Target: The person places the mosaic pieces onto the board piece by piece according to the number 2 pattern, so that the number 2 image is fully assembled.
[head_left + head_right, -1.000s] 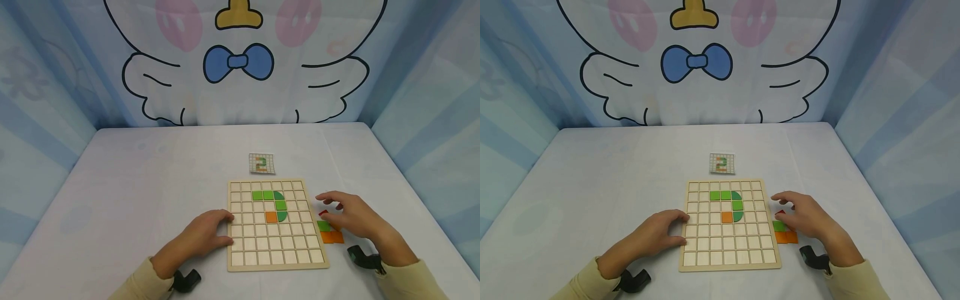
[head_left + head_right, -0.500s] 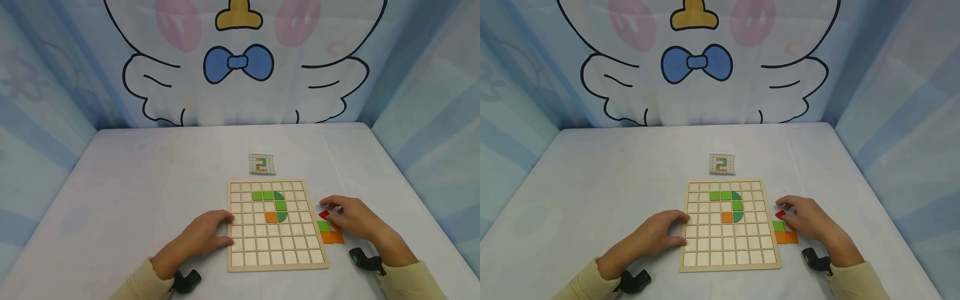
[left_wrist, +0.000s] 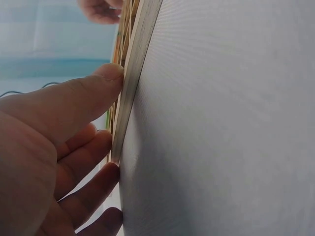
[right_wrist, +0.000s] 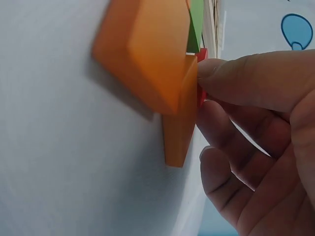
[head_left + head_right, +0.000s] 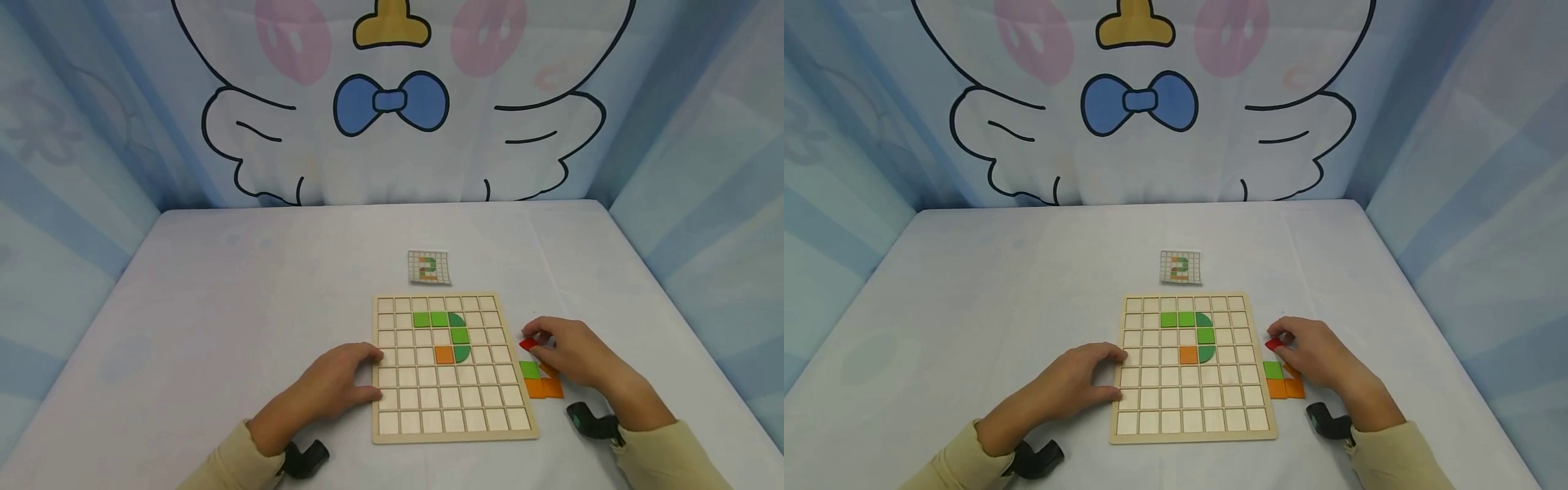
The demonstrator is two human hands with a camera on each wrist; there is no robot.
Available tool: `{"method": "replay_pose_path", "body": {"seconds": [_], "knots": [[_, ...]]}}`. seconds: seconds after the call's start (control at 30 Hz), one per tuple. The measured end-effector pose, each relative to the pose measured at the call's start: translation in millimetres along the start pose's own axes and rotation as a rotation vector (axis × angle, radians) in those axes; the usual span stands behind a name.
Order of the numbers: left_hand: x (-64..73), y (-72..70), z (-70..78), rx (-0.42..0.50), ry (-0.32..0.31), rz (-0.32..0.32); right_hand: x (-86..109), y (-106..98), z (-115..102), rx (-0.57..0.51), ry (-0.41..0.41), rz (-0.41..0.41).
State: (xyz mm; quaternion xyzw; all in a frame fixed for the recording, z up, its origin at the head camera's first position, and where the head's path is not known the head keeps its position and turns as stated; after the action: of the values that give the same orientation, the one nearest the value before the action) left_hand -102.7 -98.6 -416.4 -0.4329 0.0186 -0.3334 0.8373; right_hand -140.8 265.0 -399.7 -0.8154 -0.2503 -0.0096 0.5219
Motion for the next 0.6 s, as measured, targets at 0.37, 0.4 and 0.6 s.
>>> {"method": "replay_pose_path", "body": {"seconds": [0.37,0.4,0.6], "knots": [[-0.7,0.4,-0.6,-0.01,-0.012,-0.002,-0.7,1.2,-1.5,0.014,0.02,0.016],[-1.0,0.4,-0.8,-0.013,-0.013,-0.001,-0.7,1.4,-1.6,0.013,0.016,0.015],[-1.3,0.8,-1.8,-0.016,-0.008,0.001,-2.3,1.4,-1.5,0.026,-0.001,0.021]]}}
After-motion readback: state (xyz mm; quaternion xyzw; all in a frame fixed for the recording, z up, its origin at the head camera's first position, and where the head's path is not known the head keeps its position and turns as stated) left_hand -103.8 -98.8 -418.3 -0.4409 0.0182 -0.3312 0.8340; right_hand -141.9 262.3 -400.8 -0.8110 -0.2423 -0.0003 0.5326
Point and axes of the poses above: each hand's wrist, its own x-axis away from the middle knuckle, its own y-axis out of the palm, z = x × y, the point moved 3 cm from there along -x, towards the middle knuckle, and after that the axes turned 12 degrees about -z, right-handed, at the moved point
